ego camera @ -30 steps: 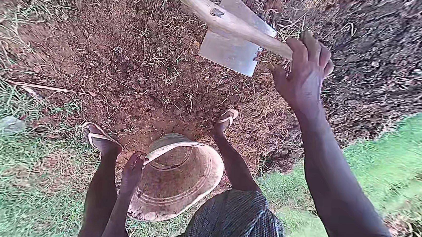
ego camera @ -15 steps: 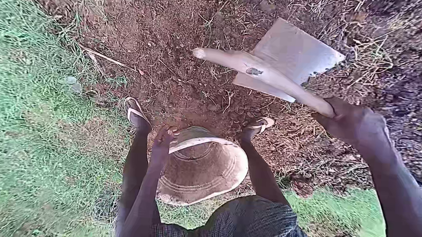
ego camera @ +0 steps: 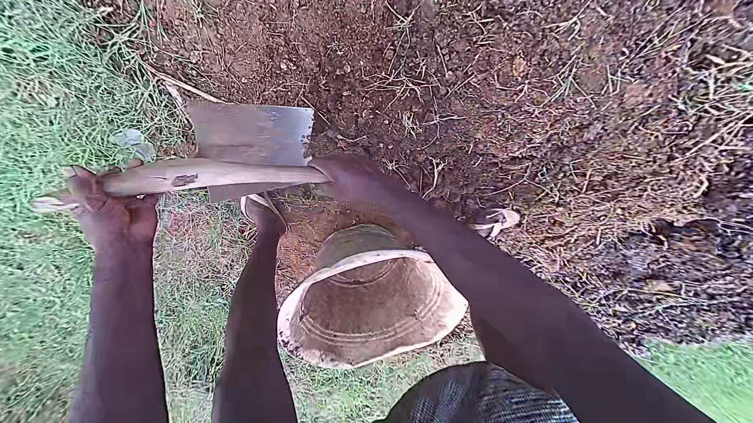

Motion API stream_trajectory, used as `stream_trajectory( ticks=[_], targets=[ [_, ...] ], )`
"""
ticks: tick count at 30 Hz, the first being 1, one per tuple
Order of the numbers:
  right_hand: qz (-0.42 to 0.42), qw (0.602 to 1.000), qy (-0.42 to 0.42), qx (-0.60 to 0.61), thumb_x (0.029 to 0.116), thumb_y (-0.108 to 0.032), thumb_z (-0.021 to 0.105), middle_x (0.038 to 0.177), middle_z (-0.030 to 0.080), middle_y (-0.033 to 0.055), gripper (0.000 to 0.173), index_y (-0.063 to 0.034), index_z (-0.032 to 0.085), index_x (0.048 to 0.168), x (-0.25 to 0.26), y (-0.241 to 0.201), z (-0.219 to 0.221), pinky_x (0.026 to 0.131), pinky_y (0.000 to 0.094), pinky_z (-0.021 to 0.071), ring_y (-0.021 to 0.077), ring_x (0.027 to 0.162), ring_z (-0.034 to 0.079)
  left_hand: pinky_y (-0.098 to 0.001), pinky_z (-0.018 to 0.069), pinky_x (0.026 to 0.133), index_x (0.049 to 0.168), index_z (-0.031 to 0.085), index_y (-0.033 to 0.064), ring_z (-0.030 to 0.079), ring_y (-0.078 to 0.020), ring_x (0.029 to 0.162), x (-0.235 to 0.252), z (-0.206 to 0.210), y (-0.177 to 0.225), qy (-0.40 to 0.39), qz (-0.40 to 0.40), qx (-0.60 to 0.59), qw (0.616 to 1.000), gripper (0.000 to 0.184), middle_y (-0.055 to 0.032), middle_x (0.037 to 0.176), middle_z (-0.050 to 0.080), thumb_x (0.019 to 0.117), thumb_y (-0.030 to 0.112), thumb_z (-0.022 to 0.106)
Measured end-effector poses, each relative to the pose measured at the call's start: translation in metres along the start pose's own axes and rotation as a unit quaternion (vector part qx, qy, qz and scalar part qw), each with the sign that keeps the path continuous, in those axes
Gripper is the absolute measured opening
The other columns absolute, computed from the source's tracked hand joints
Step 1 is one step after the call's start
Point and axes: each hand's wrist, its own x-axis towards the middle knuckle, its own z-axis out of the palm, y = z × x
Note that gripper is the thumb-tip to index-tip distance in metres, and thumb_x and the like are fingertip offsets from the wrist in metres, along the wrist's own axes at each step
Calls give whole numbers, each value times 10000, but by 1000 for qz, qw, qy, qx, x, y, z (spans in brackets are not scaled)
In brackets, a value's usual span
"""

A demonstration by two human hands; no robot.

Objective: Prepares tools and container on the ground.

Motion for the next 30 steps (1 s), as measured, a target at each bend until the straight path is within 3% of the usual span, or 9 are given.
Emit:
stream_trajectory(
  ticks=[5,7,10,14,19,21,24,26,30],
  targets=[
    [61,997,-44,-25,960,-247,657,1173,688,176,338,-116,635,1271,70,24,-27,845,660,502,398,1096,658,-604,502,982,1317,475,165,607,-301,1212,49,-2,8,-21,25,-1,999,388,-93,1247,631,1111,450,311],
    [78,996,-31,-35,959,-234,652,1230,679,177,383,-137,620,1328,76,43,-33,873,672,500,408,1141,648,-606,506,983,1348,442,138,598,-315,1236,57,18,-2,-29,15,13,999,388,-113,1310,609,1120,409,284],
    [84,995,-23,-44,951,-233,653,1187,684,177,342,-116,630,1272,63,77,-44,872,651,498,396,1118,653,-606,503,989,1432,376,148,567,-314,1280,54,52,-20,-34,1,34,999,390,-111,1396,548,1126,371,283],
    [88,995,-17,-45,955,-263,656,1206,678,171,347,-123,626,1271,30,115,-51,871,660,494,398,1136,643,-593,534,947,1410,400,155,600,-322,1240,29,80,-41,-47,-10,72,996,414,-111,1374,574,1124,421,262],
    [105,994,3,-24,948,-216,649,1117,689,184,297,-114,639,1226,-45,167,-52,814,657,502,409,1055,664,-587,522,978,1459,306,121,577,-341,1264,-41,137,-76,-95,-10,75,993,431,-164,1412,516,1132,386,214],
    [116,993,2,-33,941,-200,655,1066,688,183,247,-101,646,1168,-76,181,-61,792,652,493,407,1025,664,-491,471,1046,1453,332,162,545,-238,1267,-119,197,-85,25,-22,87,996,425,-76,1375,493,1129,366,146],
    [105,991,25,-78,933,-214,651,1000,691,162,192,-101,655,1088,-129,208,-64,776,614,493,386,978,671,-530,507,1034,1476,318,165,559,-253,1289,-136,171,-127,-90,-56,48,993,446,-76,1434,498,1114,407,219],
    [94,991,30,-94,949,-192,650,1008,695,164,182,-93,659,1102,-158,218,-72,803,609,486,388,987,671,-603,507,988,1452,342,110,585,-337,1229,-131,163,-154,-84,-73,-7,994,497,-157,1375,530,1121,444,181],
    [89,989,39,-109,939,-189,666,984,703,154,205,-121,661,1132,-194,214,-65,764,605,504,388,949,685,-608,500,982,1451,334,96,574,-359,1228,-160,155,-163,-58,-98,-30,993,544,-183,1382,519,1115,455,103]
  ],
)
